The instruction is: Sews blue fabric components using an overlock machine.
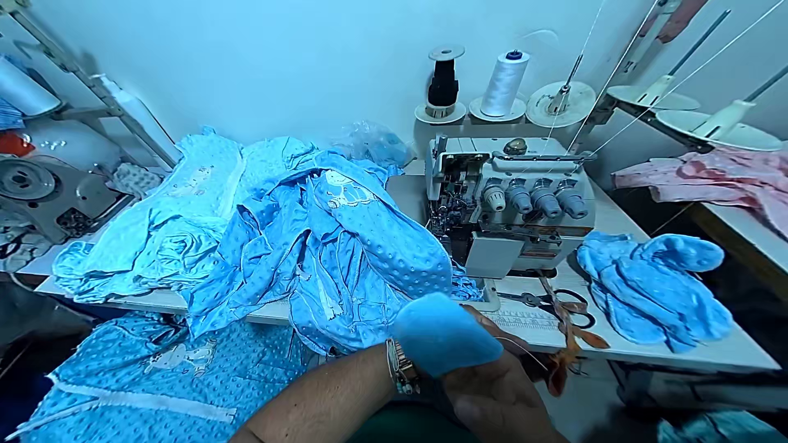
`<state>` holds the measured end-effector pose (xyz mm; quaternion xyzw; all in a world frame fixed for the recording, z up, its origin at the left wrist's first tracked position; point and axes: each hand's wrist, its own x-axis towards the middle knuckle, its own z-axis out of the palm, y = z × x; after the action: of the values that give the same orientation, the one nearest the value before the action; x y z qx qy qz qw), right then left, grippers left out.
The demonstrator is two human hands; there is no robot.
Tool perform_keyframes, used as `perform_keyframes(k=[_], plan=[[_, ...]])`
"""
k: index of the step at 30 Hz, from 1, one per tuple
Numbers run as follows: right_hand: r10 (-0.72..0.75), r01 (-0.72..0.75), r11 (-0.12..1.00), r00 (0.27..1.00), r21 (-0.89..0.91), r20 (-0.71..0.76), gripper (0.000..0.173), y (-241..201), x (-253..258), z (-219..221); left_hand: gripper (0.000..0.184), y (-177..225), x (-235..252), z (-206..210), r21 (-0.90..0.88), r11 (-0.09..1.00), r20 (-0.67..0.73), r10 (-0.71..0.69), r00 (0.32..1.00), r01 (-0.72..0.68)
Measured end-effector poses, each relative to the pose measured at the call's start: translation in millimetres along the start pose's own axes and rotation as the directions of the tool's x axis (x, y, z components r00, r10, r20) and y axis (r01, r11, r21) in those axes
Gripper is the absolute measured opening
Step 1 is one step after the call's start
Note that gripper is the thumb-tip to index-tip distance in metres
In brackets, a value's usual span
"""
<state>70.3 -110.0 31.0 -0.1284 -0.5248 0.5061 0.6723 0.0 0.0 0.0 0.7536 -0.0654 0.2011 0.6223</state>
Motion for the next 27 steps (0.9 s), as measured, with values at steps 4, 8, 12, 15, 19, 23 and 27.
perform_keyframes(k=[4, 8, 12, 15, 19, 23, 27], plan=[[0.112, -0.115, 0.993, 0.991, 0.037, 0.066, 0.042, -16.7, -16.3, -13.6, 0.039, 35.7, 9.2, -13.6, 0.457, 0.854, -0.36, -0.077, 0.93, 0.248], [-0.043, -0.041, 0.958, 0.959, -0.285, -0.281, 0.038, -35.8, -33.4, -58.2, 0.014, 15.8, 0.0, -30.2, 0.926, 0.283, -0.312, 0.203, 0.928, 0.249], [-0.073, -0.097, 0.943, 0.874, -0.32, -0.481, 0.048, -28.8, -39.8, -75.1, 0.05, -9.6, 2.2, -21.0, 0.916, 0.008, -0.393, 0.215, 0.894, 0.401], [-0.051, -0.213, 0.865, 0.863, -0.454, -0.503, 0.052, -17.9, -43.7, -71.8, 0.041, -16.0, 4.4, -28.1, 0.919, -0.021, -0.37, 0.305, 0.878, 0.394], [-0.002, -0.375, 0.822, 0.75, -0.428, -0.662, 0.043, -14.0, -35.3, -70.2, 0.011, 6.6, -6.8, -47.8, 0.947, 0.114, -0.321, 0.271, 0.907, 0.301], [-0.126, -0.539, 0.376, 0.776, -0.754, -0.618, 0.03, -4.8, -18.9, -69.3, 0.012, 13.2, -15.2, -67.4, 0.946, 0.198, -0.308, 0.32, 0.896, 0.255], [-0.224, -0.445, -0.095, 0.881, -0.891, -0.416, 0.036, 12.2, 5.1, -67.8, 0.031, 28.8, -11.1, -76.2, 0.915, 0.258, -0.371, 0.242, 0.896, 0.31]])
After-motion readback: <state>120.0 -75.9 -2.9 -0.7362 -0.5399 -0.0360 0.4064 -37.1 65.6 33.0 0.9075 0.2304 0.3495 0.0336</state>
